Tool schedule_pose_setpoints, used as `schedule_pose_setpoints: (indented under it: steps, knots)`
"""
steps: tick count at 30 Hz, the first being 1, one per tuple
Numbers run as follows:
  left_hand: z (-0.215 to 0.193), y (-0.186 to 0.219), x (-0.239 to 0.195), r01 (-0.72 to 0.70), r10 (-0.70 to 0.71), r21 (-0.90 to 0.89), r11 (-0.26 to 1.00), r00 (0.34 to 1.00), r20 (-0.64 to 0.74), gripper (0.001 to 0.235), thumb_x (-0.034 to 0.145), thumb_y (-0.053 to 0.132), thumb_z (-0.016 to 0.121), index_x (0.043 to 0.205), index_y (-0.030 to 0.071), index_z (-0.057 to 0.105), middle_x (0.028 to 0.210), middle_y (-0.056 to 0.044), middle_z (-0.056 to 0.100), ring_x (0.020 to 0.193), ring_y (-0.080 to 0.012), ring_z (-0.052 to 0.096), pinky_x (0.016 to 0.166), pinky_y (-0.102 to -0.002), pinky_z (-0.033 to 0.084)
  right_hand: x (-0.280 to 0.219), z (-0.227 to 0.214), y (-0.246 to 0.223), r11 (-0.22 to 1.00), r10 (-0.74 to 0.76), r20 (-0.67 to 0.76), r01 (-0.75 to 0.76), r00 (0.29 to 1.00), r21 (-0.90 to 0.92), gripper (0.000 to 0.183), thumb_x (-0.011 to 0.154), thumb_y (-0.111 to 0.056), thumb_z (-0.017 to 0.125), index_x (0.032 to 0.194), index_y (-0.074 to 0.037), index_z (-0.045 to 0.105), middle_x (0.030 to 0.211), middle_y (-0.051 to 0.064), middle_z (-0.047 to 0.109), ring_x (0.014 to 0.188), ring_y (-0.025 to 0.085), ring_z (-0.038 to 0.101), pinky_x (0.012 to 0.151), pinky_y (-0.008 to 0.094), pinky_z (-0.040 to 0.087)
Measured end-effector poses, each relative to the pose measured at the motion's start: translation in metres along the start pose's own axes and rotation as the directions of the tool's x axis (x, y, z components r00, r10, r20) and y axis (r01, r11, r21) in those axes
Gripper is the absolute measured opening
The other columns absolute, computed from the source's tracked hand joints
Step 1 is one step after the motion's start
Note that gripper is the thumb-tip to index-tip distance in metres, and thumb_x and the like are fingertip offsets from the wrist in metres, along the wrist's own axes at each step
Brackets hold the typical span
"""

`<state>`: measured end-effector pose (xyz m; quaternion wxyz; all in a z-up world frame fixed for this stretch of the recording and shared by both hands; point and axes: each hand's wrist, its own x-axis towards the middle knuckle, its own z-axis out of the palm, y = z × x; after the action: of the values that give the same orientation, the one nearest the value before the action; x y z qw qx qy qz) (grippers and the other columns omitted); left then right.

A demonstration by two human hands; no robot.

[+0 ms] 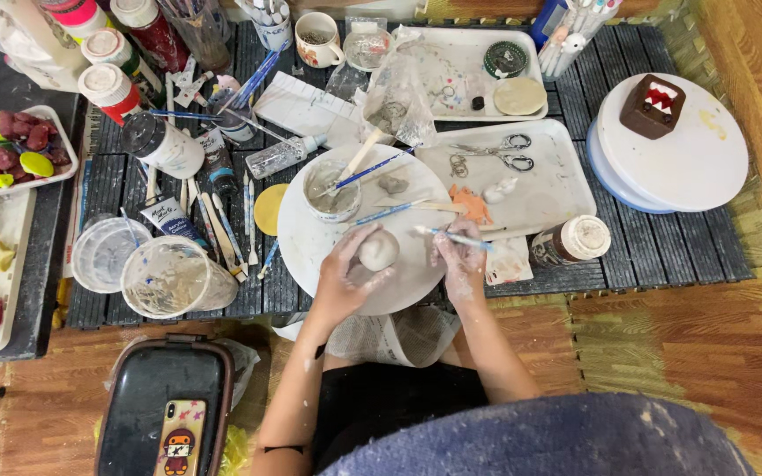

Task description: The person shapes a lump of clay into a small rounded form on a rotating turntable. They use their hands to smooth and refine the surface, then use a small brush to apply a liquid to the clay.

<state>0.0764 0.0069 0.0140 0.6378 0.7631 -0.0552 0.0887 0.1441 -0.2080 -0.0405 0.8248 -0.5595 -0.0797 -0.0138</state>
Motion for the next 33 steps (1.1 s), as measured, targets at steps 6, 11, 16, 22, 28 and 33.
schedule_pose_setpoints:
  steps: [6,11,16,22,28,33]
  knots:
    - [0.022,-0.011,-0.011,0.149,-0.115,-0.503,0.851,0.988,0.099,0.086,0.089,0.006,0.076,0.160,0.011,0.028,0.149,-0.014,0.054,0.133,-0.0203,0.055,0.110,-0.033,0.048,-0.011,-0.010,-0.023,0.983,0.028,0.026,-0.032,0.999,0.181,0.013,0.100,-0.011,0.060,0.111,-0.006,0.055,0.084,0.010,0.066,0.065,0.015,0.062,0.053,0.027,0.050]
    - [0.035,-0.014,-0.002,-0.025,0.013,-0.297,0.955,0.999,-0.042,0.074,0.085,0.003,0.082,0.146,0.008,0.040,0.139,-0.013,0.059,0.123,-0.0191,0.058,0.102,-0.031,0.051,-0.013,-0.012,-0.034,1.000,0.024,0.119,-0.025,0.993,0.013,0.016,0.100,-0.012,0.064,0.111,-0.003,0.056,0.089,0.012,0.069,0.067,0.015,0.062,0.054,0.029,0.050]
    - [0.034,-0.015,-0.005,-0.038,0.033,-0.055,0.998,0.995,-0.094,0.066,0.081,0.002,0.084,0.138,0.007,0.048,0.135,-0.013,0.063,0.120,-0.0197,0.062,0.092,-0.030,0.054,-0.019,-0.011,-0.015,0.994,0.085,0.062,-0.079,0.994,-0.080,0.016,0.108,-0.021,0.058,0.106,-0.005,0.058,0.083,0.007,0.066,0.070,0.012,0.062,0.063,0.027,0.051]
    - [0.035,-0.023,-0.010,-0.081,0.077,-0.031,0.996,0.992,-0.102,0.064,0.081,0.000,0.083,0.135,0.004,0.048,0.133,-0.014,0.065,0.122,-0.0215,0.064,0.098,-0.033,0.055,-0.025,-0.016,-0.001,0.961,0.248,0.125,-0.228,0.961,-0.156,0.016,0.105,-0.024,0.056,0.108,-0.009,0.058,0.082,0.002,0.066,0.071,0.008,0.061,0.062,0.024,0.049]
    - [0.030,-0.025,-0.014,-0.051,0.047,-0.028,0.998,0.992,-0.119,0.067,0.077,0.001,0.086,0.132,0.004,0.047,0.133,-0.015,0.062,0.126,-0.0257,0.061,0.104,-0.038,0.052,-0.025,-0.012,0.002,0.965,0.174,0.281,-0.107,0.944,-0.240,0.011,0.104,-0.015,0.062,0.107,-0.004,0.060,0.090,0.003,0.067,0.078,0.008,0.060,0.071,0.025,0.054]
    - [0.025,-0.031,-0.014,-0.130,0.125,-0.019,0.991,0.977,-0.175,0.068,0.078,0.000,0.085,0.134,0.002,0.046,0.141,-0.019,0.058,0.132,-0.0295,0.058,0.110,-0.040,0.048,-0.030,-0.019,-0.017,0.869,0.385,0.253,-0.256,0.888,-0.423,0.015,0.104,-0.018,0.060,0.097,-0.005,0.060,0.076,0.004,0.064,0.061,0.009,0.061,0.057,0.029,0.058]
